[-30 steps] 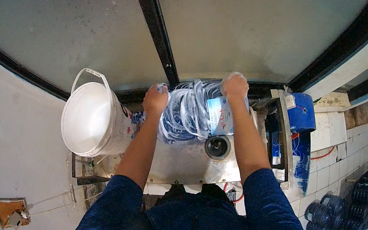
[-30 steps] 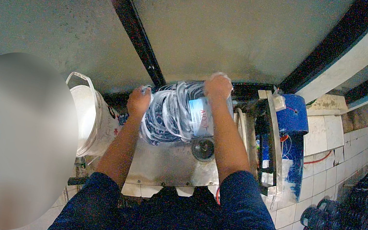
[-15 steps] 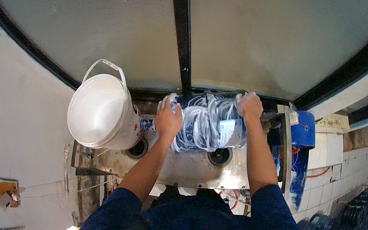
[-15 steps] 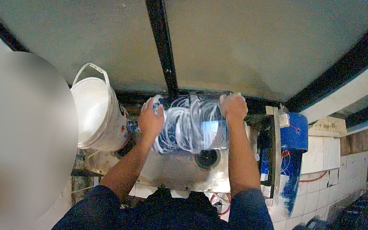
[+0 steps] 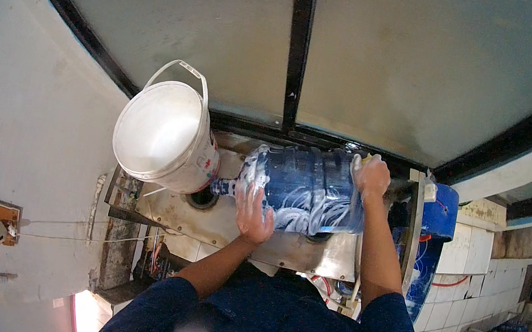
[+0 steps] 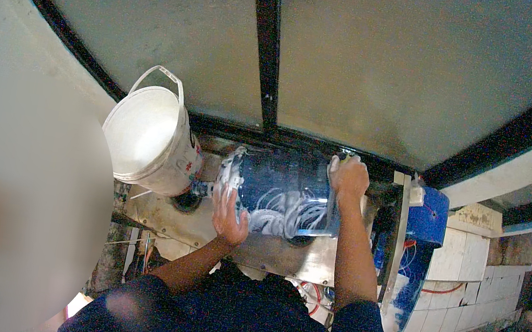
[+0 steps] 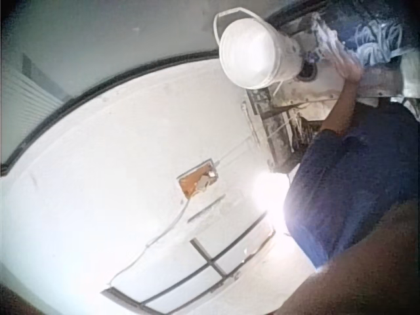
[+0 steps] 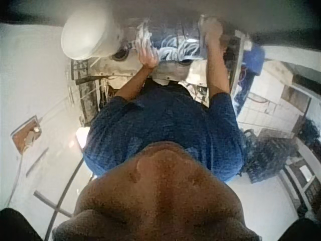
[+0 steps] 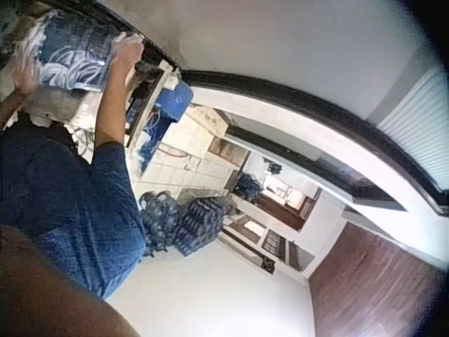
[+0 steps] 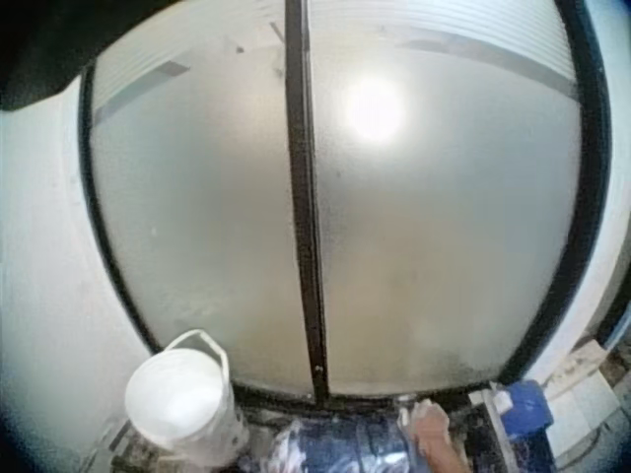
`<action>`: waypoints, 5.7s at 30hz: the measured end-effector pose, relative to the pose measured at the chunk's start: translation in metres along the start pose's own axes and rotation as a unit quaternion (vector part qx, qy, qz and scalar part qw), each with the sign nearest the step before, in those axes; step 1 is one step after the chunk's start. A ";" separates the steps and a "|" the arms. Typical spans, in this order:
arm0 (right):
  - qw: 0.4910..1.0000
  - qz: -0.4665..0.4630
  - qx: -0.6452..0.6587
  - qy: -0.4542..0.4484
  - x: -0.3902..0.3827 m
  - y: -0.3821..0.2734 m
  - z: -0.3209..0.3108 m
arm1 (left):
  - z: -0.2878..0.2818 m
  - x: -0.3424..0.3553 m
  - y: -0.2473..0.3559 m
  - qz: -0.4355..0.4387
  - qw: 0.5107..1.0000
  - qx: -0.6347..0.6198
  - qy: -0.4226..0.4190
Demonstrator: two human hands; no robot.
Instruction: The person fills a large blue water dispenser with water from a hose. They then use a sponge to scrub the exterior of the dispenser with soapy water, covering the entire surface area.
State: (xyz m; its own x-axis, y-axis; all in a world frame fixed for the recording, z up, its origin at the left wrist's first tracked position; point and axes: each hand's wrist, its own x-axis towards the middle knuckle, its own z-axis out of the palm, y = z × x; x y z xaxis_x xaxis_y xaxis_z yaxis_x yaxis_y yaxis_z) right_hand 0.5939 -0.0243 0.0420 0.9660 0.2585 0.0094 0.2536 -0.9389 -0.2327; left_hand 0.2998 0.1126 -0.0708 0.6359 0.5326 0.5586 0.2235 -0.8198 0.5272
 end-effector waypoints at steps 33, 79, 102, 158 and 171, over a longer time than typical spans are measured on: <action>0.923 -0.320 0.173 0.126 -0.116 -0.019 0.056 | 0.029 0.173 -0.022 -0.109 0.956 0.074 -0.261; 0.883 -0.457 0.081 0.078 -0.161 -0.102 0.072 | 0.035 0.161 -0.038 -0.253 0.946 -0.016 -0.202; 0.921 -0.384 0.002 -0.069 -0.064 -0.110 0.039 | 0.005 0.132 -0.005 -0.191 0.953 0.099 -0.215; 0.988 0.103 -0.015 -0.113 0.011 -0.001 -0.007 | -0.035 0.013 -0.043 -0.025 0.983 -0.128 -0.129; 0.999 0.053 -0.004 -0.003 -0.016 0.025 0.008 | -0.032 0.145 -0.129 0.027 0.776 0.195 -0.599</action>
State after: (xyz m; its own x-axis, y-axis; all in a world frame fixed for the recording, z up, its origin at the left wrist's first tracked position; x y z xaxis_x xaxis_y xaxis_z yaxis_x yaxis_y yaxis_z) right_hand 0.5847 -0.0506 0.0285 0.9871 0.1583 -0.0216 0.1496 -0.9631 -0.2238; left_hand 0.3397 0.3023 -0.0369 0.8306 0.1093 -0.5460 0.2314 -0.9596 0.1600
